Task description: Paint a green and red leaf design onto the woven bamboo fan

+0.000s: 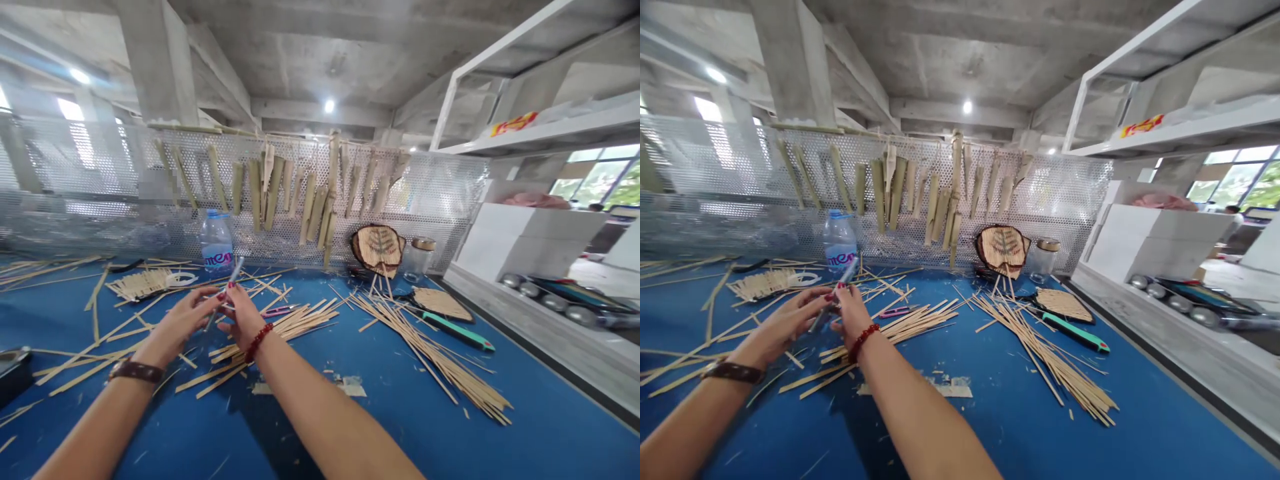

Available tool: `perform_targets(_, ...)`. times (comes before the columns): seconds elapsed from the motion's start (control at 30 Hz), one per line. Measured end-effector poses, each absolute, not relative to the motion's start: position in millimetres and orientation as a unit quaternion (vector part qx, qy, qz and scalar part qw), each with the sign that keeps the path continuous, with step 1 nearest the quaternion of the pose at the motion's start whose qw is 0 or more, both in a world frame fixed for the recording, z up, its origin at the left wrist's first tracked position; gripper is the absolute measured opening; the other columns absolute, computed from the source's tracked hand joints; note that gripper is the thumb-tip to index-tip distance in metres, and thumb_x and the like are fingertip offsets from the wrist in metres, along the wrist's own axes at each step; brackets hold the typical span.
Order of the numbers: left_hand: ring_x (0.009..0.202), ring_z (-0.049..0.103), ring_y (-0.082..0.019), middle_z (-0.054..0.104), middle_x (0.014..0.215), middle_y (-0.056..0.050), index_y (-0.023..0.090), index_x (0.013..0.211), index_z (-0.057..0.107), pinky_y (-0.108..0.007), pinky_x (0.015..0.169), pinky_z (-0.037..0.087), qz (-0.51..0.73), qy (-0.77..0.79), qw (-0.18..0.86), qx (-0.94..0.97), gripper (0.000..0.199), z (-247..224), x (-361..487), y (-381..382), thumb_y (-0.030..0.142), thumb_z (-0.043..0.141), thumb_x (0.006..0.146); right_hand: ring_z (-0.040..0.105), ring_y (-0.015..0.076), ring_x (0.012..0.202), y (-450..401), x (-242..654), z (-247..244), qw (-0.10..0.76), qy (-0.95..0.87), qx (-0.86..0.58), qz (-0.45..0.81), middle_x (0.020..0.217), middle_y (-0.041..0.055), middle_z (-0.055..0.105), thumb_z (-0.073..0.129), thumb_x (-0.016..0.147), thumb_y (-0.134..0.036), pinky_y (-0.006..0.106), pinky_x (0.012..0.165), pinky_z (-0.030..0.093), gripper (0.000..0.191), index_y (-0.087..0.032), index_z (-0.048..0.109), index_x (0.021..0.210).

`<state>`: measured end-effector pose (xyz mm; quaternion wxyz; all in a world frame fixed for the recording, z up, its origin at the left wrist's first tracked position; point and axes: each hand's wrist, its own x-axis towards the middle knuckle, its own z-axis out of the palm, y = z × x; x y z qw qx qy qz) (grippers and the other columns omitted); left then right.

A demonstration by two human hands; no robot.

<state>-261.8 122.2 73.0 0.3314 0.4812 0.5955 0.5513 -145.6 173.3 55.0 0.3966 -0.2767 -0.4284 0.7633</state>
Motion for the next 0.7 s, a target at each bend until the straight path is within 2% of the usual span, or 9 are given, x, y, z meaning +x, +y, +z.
perform_targets(0.1,0.1,0.067,-0.027,0.072,0.107,-0.011,0.016,0.117,0.061,-0.032,0.073,0.056,0.534,0.589,0.329,0.509,0.063,66.5,-259.3,123.6,0.059,0.067,0.071,0.057,0.0104,0.069,178.2,-165.0,48.5,0.428,-0.387,-0.203,0.791,0.092,-0.0021,0.06,0.059,0.085,-0.053,0.02,0.053,0.045,0.03,-0.027,0.057,0.1)
perform_targets(0.23,0.109,0.064,-0.03,0.071,0.114,-0.012,0.016,0.121,0.061,-0.037,0.087,0.054,0.528,0.587,0.298,0.537,0.076,63.1,-266.6,128.2,0.066,0.069,0.064,0.058,0.0126,0.068,185.2,-169.5,43.4,0.447,-0.318,-0.209,0.81,0.08,0.0002,0.063,0.053,0.087,-0.053,0.021,0.056,0.049,0.032,-0.021,0.059,0.086)
perform_targets(0.33,0.108,0.065,-0.029,0.072,0.113,-0.01,0.02,0.112,0.066,-0.033,0.088,0.052,0.548,0.582,0.245,0.549,0.066,66.3,-271.2,126.8,0.066,0.069,0.065,0.059,0.015,0.065,191.1,-164.6,49.8,0.459,-0.265,-0.189,0.827,0.069,0.0027,0.063,0.042,0.091,-0.051,0.024,0.059,0.051,0.04,-0.019,0.06,0.077)
perform_targets(0.4,0.097,0.067,-0.025,0.073,0.101,-0.008,0.021,0.098,0.069,-0.029,0.078,0.054,0.579,0.591,0.225,0.514,0.053,68.2,-272.3,122.9,0.064,0.068,0.068,0.06,0.0156,0.063,193.9,-156.9,57.7,0.466,-0.252,-0.16,0.833,0.068,0.0045,0.064,0.034,0.093,-0.049,0.026,0.061,0.052,0.045,-0.018,0.062,0.076)
perform_targets(0.47,0.076,0.068,-0.022,0.072,0.081,-0.007,0.02,0.084,0.068,-0.027,0.062,0.053,0.577,0.597,0.303,0.467,0.046,67.9,-269.6,118.1,0.064,0.068,0.069,0.061,0.0161,0.063,195.4,-146.7,65.7,0.464,-0.266,-0.138,0.834,0.071,0.006,0.067,0.029,0.094,-0.049,0.028,0.065,0.053,0.05,-0.016,0.065,0.081)
perform_targets(0.53,0.06,0.065,-0.019,0.069,0.07,-0.008,0.018,0.075,0.067,-0.027,0.052,0.051,0.528,0.57,0.45,0.441,0.047,65.7,-262.0,114.1,0.065,0.063,0.073,0.062,0.0167,0.067,195.4,-136.2,71.1,0.453,-0.293,-0.124,0.833,0.078,0.0072,0.069,0.029,0.094,-0.053,0.03,0.07,0.054,0.054,-0.016,0.067,0.089)
perform_targets(0.6,0.057,0.065,-0.019,0.071,0.071,-0.011,0.016,0.079,0.069,-0.027,0.049,0.051,0.491,0.5,0.575,0.422,0.052,63.9,-250.6,111.8,0.067,0.055,0.079,0.065,0.0182,0.073,194.4,-127.4,72.2,0.423,-0.323,-0.116,0.838,0.088,0.009,0.071,0.028,0.093,-0.06,0.032,0.074,0.055,0.06,-0.014,0.067,0.097)
perform_targets(0.7,0.067,0.071,-0.021,0.075,0.09,-0.011,0.02,0.104,0.068,-0.025,0.044,0.052,0.538,0.409,0.652,0.344,0.045,64.0,-233.6,111.1,0.058,0.051,0.087,0.067,0.0213,0.089,192.5,-119.2,66.1,0.365,-0.369,-0.113,0.847,0.099,0.0113,0.071,0.025,0.093,-0.066,0.036,0.084,0.054,0.07,-0.012,0.066,0.107)
